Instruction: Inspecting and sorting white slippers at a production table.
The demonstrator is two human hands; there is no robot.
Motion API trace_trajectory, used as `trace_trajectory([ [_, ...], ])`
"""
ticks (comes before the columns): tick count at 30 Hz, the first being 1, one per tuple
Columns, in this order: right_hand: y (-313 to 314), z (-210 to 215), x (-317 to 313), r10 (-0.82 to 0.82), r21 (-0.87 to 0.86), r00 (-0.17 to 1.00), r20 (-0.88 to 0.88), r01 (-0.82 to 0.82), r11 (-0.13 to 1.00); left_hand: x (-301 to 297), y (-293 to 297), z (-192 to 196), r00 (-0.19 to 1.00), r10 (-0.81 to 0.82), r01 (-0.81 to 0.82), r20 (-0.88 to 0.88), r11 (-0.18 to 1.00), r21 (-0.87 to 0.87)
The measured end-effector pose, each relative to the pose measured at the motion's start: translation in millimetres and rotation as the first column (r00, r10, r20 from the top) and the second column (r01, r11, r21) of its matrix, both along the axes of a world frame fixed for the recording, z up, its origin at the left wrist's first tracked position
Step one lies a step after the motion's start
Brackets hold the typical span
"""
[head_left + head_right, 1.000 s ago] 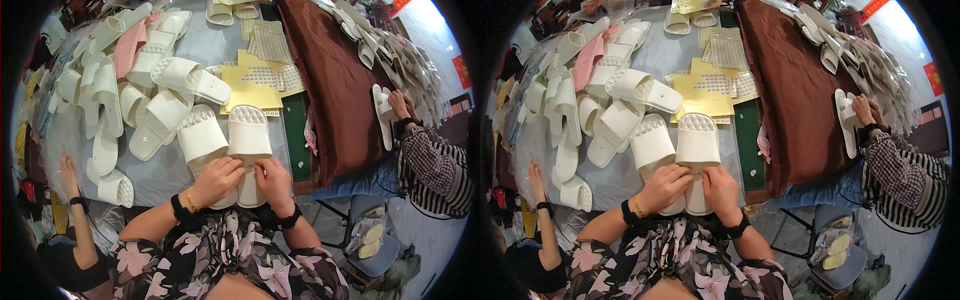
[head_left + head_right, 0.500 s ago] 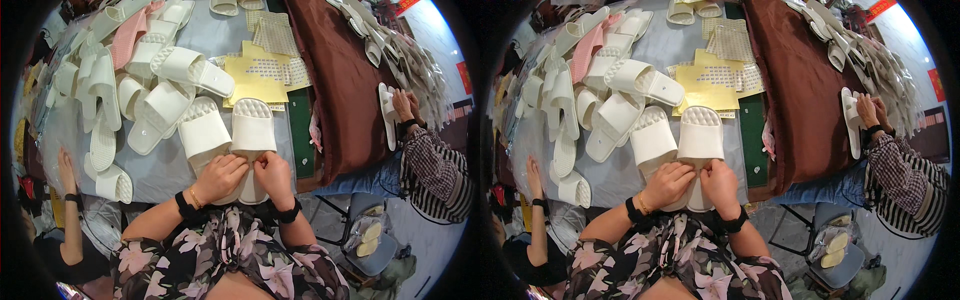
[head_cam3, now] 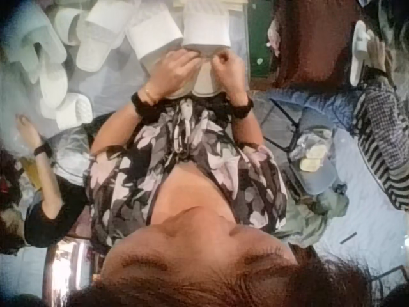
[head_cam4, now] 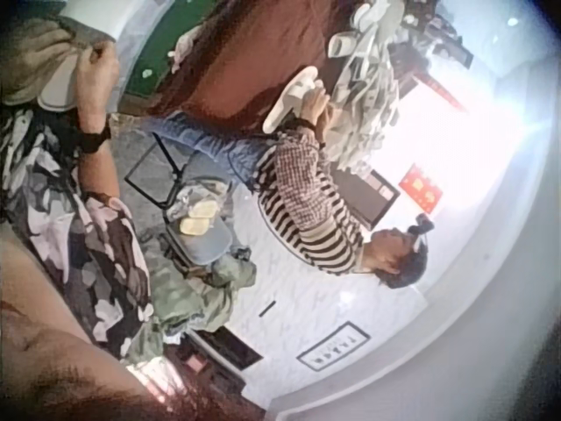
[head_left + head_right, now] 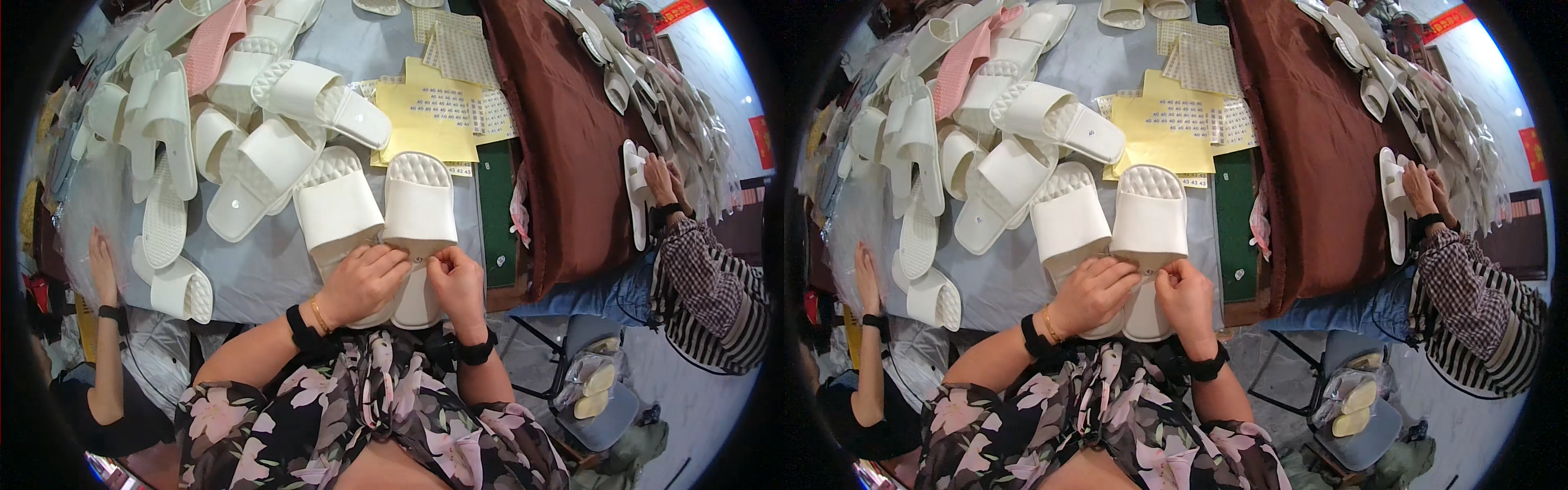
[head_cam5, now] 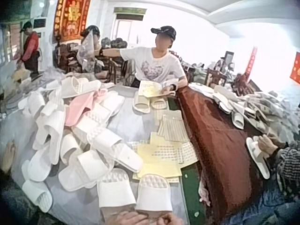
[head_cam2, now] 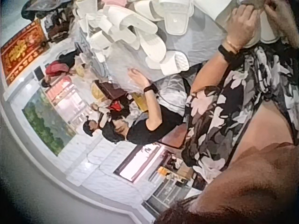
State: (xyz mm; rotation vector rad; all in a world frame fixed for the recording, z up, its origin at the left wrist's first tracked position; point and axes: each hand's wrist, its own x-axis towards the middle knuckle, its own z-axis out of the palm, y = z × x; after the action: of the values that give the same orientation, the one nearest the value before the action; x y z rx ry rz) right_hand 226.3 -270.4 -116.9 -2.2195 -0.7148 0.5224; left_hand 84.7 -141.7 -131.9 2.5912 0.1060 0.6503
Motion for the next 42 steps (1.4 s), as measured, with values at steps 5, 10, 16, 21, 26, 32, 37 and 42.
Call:
trace_trajectory([
  [5, 6.0, 0.5, -7.3, 0.069, -0.085, 0.983, 0.173, -0.055, 0.995, -0.9, -0.3, -1.3, 1.000, 0.006, -0.007, -0.020, 1.000, -0.004],
  [10, 12.8, -0.1, -7.2, 0.086, -0.120, 0.977, 0.194, -0.063, 0.991, -0.8, 0.0, -3.1, 1.000, 0.010, -0.010, -0.007, 1.000, -0.016],
  [16, 13.0, -1.1, -5.7, 0.072, -0.051, 0.988, 0.140, -0.065, 0.997, -1.4, -0.1, -3.8, 1.000, 0.015, -0.015, 0.001, 1.000, -0.018],
  [21, 4.2, 6.6, 0.4, -0.025, -0.009, 0.999, 0.034, 0.026, 1.000, -0.9, 0.3, -3.7, 1.000, 0.007, -0.007, -0.006, 1.000, -0.024],
  [26, 2.8, 9.6, -1.2, 0.038, -0.091, 0.996, 0.076, -0.031, 0.995, 0.4, -0.4, -3.2, 1.000, 0.020, -0.020, -0.001, 1.000, 0.000],
  [32, 8.0, 10.7, -4.9, 0.066, -0.146, 0.993, 0.100, -0.051, 0.988, 1.5, -0.8, -1.6, 0.999, 0.025, -0.025, -0.026, 0.999, 0.020],
  [37, 6.2, 8.5, -4.9, 0.073, -0.127, 0.993, 0.095, -0.060, 0.990, 1.4, -1.7, -0.8, 0.999, 0.029, -0.028, -0.030, 1.000, 0.011],
  [42, 2.7, 4.8, -5.7, 0.101, -0.081, 0.987, 0.123, -0.092, 0.992, 2.1, -0.9, -3.7, 0.999, 0.032, -0.033, -0.031, 0.999, -0.029],
])
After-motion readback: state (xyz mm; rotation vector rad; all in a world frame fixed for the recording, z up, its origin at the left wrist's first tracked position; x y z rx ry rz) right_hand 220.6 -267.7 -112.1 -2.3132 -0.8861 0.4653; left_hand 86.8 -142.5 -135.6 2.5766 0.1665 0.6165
